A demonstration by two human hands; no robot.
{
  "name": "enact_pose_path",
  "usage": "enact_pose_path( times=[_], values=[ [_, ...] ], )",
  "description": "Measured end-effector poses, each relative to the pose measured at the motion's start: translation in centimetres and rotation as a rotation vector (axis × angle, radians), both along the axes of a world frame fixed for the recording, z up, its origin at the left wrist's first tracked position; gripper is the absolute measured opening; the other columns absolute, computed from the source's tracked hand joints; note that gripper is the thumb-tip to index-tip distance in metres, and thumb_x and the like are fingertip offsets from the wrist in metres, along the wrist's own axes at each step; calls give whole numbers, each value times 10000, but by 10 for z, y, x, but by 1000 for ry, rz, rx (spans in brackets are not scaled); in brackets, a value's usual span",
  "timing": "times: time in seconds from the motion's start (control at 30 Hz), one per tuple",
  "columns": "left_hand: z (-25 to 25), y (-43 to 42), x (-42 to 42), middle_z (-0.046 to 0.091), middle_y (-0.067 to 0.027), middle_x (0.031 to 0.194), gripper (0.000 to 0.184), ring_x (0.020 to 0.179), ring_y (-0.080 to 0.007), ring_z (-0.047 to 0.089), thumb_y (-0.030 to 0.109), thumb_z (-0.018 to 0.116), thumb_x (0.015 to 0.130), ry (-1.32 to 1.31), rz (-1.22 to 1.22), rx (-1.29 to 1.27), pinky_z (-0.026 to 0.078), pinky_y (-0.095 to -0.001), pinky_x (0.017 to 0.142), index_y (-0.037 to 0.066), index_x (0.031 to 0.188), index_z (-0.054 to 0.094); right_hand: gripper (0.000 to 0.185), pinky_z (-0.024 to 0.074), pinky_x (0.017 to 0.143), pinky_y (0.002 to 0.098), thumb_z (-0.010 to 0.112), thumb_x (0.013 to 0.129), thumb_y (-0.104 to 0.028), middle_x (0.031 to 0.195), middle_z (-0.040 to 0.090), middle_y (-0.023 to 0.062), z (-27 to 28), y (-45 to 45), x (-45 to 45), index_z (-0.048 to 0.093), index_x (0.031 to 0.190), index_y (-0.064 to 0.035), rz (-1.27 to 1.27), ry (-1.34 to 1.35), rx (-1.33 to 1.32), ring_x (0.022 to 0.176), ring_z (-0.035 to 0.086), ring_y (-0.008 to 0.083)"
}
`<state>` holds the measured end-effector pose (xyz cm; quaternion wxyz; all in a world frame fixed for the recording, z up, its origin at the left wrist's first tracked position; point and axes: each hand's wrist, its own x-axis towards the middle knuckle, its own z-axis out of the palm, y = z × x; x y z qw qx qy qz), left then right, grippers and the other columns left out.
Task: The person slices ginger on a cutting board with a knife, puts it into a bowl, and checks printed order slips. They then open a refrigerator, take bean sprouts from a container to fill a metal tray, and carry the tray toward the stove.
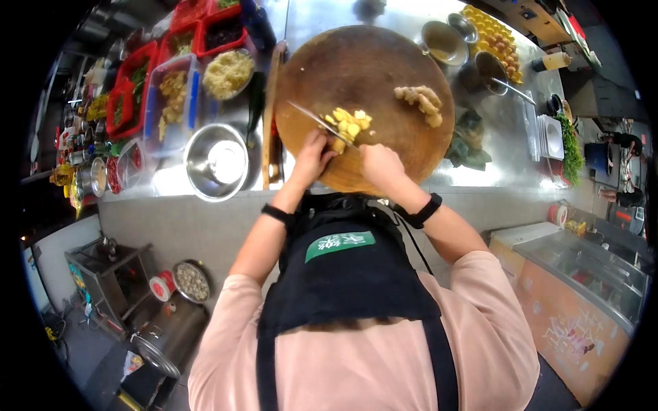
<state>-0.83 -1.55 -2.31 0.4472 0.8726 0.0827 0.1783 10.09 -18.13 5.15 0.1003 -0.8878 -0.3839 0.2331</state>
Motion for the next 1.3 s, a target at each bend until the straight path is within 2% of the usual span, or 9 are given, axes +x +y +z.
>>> enact_pose_path(
  times=[0.2, 0.37, 0.53, 0.67, 0.7, 0.8, 0.93, 1.13, 1.3],
  values=[
    [2, -2, -4, 536, -161, 1065, 272, 959, -357, 577, 78, 738, 797, 51, 29, -43, 491, -374, 796, -12, 996, 576, 143, 538, 727, 491, 531, 821, -93, 813, 672, 221, 43, -24, -6, 651, 871, -33, -6, 53, -65, 801, 668, 401],
    [-3, -1, -3, 532, -166, 1050, 267, 931, -359, 577, 89, 735, 803, 58, 46, -55, 488, -364, 793, -14, 993, 577, 151, 540, 725, 489, 516, 821, -83, 814, 673, 227, 34, -35, -9, 647, 842, -11, 2, 60, -107, 801, 668, 407],
    [-6, -4, -3, 541, -161, 1055, 273, 960, -362, 570, 73, 743, 784, 44, 48, -2, 488, -377, 808, -13, 986, 582, 158, 545, 719, 480, 512, 821, -88, 824, 675, 227, -1, 9, -6, 643, 822, 0, 31, -1, -11, 808, 674, 397],
    [-7, -6, -4, 554, -173, 1061, 275, 974, -381, 554, 80, 742, 771, -44, 75, 2, 475, -402, 828, -5, 973, 575, 149, 545, 713, 480, 524, 816, -92, 820, 672, 235, 16, 7, 3, 644, 821, -4, 5, 11, 29, 805, 671, 403],
    [-1, -6, -4, 537, -158, 1061, 265, 975, -353, 571, 50, 739, 780, -49, 64, 24, 491, -371, 818, -7, 985, 580, 145, 545, 711, 482, 530, 813, -94, 815, 671, 236, 26, -1, -1, 644, 821, -5, -1, 22, 4, 800, 670, 405],
    [-2, -8, -7, 533, -160, 1050, 255, 960, -348, 574, 54, 737, 789, 37, 80, -85, 490, -367, 812, -1, 983, 581, 136, 544, 707, 485, 540, 810, -97, 806, 669, 238, 37, -25, -10, 642, 819, -5, 7, 46, -49, 793, 668, 410],
    [-6, -6, -5, 535, -163, 1040, 243, 916, -346, 579, 61, 731, 802, -34, 75, -3, 488, -373, 795, -2, 983, 583, 137, 546, 704, 482, 547, 808, -97, 810, 672, 235, 44, -35, -14, 647, 815, -4, -3, 65, -92, 797, 672, 405],
    [-5, -9, -5, 555, -163, 1030, 249, 924, -366, 559, 95, 734, 791, 9, 104, -49, 478, -390, 786, 17, 969, 579, 175, 553, 717, 467, 526, 818, -102, 854, 687, 218, 0, 17, -12, 671, 855, -12, 20, 8, -44, 814, 682, 383],
    [-2, -8, -4, 545, -173, 1034, 247, 940, -372, 559, 46, 721, 791, -73, 86, 42, 475, -394, 824, -12, 988, 584, 186, 552, 724, 467, 514, 829, -109, 865, 684, 221, 8, 17, -6, 668, 868, -13, -3, 23, -28, 832, 678, 385]
  ],
)
